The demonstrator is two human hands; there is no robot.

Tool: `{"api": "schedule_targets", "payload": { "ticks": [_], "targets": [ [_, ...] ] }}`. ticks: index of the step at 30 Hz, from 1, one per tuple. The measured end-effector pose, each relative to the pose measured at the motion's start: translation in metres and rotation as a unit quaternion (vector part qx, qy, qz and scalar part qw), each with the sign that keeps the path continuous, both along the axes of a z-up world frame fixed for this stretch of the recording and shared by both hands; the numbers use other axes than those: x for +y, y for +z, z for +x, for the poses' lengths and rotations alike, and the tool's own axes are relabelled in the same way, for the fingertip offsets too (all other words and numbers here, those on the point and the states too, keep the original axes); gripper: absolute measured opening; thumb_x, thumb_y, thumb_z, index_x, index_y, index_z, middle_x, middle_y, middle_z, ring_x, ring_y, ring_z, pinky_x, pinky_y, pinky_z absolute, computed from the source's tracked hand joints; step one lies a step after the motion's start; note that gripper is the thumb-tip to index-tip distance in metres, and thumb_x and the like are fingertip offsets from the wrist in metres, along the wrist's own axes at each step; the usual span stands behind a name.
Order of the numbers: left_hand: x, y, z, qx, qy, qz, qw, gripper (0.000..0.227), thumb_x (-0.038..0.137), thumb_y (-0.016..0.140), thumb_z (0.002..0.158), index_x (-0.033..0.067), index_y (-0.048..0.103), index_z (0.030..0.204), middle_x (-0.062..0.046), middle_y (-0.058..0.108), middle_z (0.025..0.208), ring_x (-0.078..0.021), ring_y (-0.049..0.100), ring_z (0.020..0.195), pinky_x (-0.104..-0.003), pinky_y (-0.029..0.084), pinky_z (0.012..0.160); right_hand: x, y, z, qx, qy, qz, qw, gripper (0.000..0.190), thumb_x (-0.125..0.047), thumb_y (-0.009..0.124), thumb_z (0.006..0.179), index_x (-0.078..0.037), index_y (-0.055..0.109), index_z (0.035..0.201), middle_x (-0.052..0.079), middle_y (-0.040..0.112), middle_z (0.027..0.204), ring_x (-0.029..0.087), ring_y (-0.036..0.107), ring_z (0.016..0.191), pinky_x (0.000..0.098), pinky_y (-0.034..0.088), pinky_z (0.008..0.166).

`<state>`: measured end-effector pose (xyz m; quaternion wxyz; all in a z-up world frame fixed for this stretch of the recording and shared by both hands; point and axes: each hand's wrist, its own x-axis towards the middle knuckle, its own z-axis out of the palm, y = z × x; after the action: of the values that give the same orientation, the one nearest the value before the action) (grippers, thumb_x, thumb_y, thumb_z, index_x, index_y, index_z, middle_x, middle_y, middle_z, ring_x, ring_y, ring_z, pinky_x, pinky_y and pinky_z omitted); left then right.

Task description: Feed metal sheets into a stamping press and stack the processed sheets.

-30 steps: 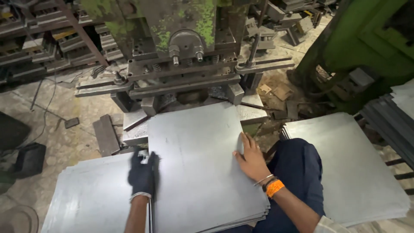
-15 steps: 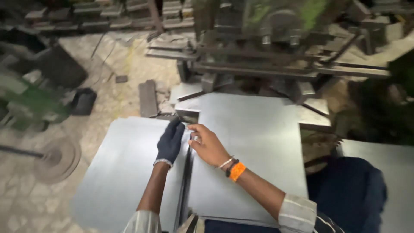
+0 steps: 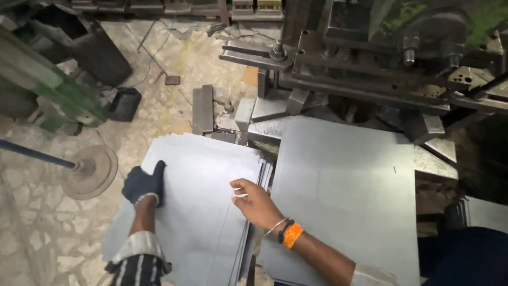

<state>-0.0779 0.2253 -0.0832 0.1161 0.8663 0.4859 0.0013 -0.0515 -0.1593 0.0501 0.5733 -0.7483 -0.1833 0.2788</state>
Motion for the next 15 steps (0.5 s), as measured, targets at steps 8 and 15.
{"api": "schedule_targets", "payload": {
  "ticks": [8, 15],
  "targets": [
    [0.087, 0.022, 0.003, -0.063, -0.036, -0.028, 0.997, 0.072, 0.085, 0.062, 0.082, 0.0172, 0.083, 0.093, -0.014, 0.079, 0.092, -0.0420, 0.073, 0.102, -0.050, 0.058, 0.080, -0.016, 0.028, 0.000, 0.033, -0.019, 0.073, 0.997, 0.039, -0.005, 0.062, 0.091, 0.001, 0.063, 0.129, 0.027, 0.067, 0.124, 0.032, 0.070, 0.108, 0.0383, 0.062, 0.087],
    [0.027, 0.120, 0.010, -0.103, -0.162, -0.045, 0.980, 0.073, 0.057, 0.040, 0.106, -0.0070, 0.075, 0.097, -0.026, 0.075, 0.103, -0.0448, 0.066, 0.097, -0.045, 0.048, 0.092, -0.074, 0.052, 0.003, 0.083, -0.112, 0.088, 0.986, 0.048, -0.035, 0.049, 0.096, -0.009, 0.056, 0.135, 0.015, 0.072, 0.130, 0.022, 0.075, 0.106, 0.0340, 0.063, 0.090]
  ]
}}
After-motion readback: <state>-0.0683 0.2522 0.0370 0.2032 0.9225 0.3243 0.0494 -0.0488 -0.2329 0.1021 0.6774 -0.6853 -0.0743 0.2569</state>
